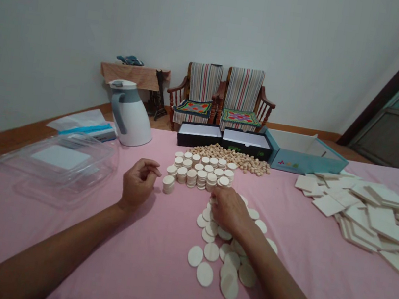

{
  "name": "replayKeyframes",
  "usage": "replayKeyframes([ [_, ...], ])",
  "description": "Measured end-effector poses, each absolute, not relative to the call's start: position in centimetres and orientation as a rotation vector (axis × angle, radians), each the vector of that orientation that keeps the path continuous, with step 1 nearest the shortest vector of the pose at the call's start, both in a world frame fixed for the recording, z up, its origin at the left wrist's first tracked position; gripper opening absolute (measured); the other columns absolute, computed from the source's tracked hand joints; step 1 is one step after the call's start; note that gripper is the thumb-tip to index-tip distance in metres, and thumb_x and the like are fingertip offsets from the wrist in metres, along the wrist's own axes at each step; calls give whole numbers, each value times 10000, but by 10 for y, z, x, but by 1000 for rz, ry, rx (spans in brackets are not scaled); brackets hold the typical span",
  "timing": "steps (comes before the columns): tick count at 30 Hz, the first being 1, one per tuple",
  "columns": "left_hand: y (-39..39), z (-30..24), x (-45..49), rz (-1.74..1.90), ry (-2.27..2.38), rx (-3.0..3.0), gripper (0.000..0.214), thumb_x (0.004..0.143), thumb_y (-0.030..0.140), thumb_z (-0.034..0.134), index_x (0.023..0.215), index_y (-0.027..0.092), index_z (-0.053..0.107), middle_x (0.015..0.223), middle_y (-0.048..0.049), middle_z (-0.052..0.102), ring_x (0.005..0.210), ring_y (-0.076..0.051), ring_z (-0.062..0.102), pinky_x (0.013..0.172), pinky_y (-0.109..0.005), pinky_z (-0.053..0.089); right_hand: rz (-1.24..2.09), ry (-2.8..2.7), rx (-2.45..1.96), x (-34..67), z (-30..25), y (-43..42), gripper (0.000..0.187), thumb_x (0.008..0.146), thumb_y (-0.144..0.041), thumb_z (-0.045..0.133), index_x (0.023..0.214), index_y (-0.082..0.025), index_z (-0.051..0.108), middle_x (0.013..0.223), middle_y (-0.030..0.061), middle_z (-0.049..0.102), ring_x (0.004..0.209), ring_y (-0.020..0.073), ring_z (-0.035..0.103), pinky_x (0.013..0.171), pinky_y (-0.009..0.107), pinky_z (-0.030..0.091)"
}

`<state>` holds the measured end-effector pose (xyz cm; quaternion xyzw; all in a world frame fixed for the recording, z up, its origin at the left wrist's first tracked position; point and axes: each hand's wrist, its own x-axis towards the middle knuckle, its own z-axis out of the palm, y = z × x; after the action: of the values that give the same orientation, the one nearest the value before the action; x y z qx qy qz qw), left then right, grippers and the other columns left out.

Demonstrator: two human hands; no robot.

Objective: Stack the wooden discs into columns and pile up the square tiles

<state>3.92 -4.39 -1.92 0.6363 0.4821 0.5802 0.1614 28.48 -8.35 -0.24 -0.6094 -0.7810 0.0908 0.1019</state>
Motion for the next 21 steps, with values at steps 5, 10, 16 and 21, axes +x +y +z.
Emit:
replayKeyframes([
  [5,-81,-27,57,1126,1193,2156,173,739,55,427,787,171,545,624,26,557,527,-91,496,529,-194,366,271,-2235,-1659,277,-1,-82,232,721,-153,563,950,-139,597,920,87,598,849,181,519,728,256,365],
  [10,-98,-31,62,857,1148,2354,186,676,18,421,717,170,521,645,10,559,583,-108,493,586,-219,357,301,-2332,-1445,247,3,-75,262,727,-149,559,988,-137,579,969,94,595,903,191,514,777,271,378],
  [16,-89,-29,52,859,1367,2280,174,688,27,415,673,174,507,614,9,544,573,-116,495,586,-226,347,181,-2396,-1417,215,-11,-61,353,771,-117,503,1120,-134,552,1051,114,596,966,218,514,810,302,379],
  [21,-86,-27,48,798,1445,2261,177,684,25,425,655,170,522,603,5,567,559,-120,518,572,-224,350,156,-2348,-1384,208,-20,-61,419,792,-102,480,1209,-124,514,1077,122,592,1003,218,502,844,302,373],
])
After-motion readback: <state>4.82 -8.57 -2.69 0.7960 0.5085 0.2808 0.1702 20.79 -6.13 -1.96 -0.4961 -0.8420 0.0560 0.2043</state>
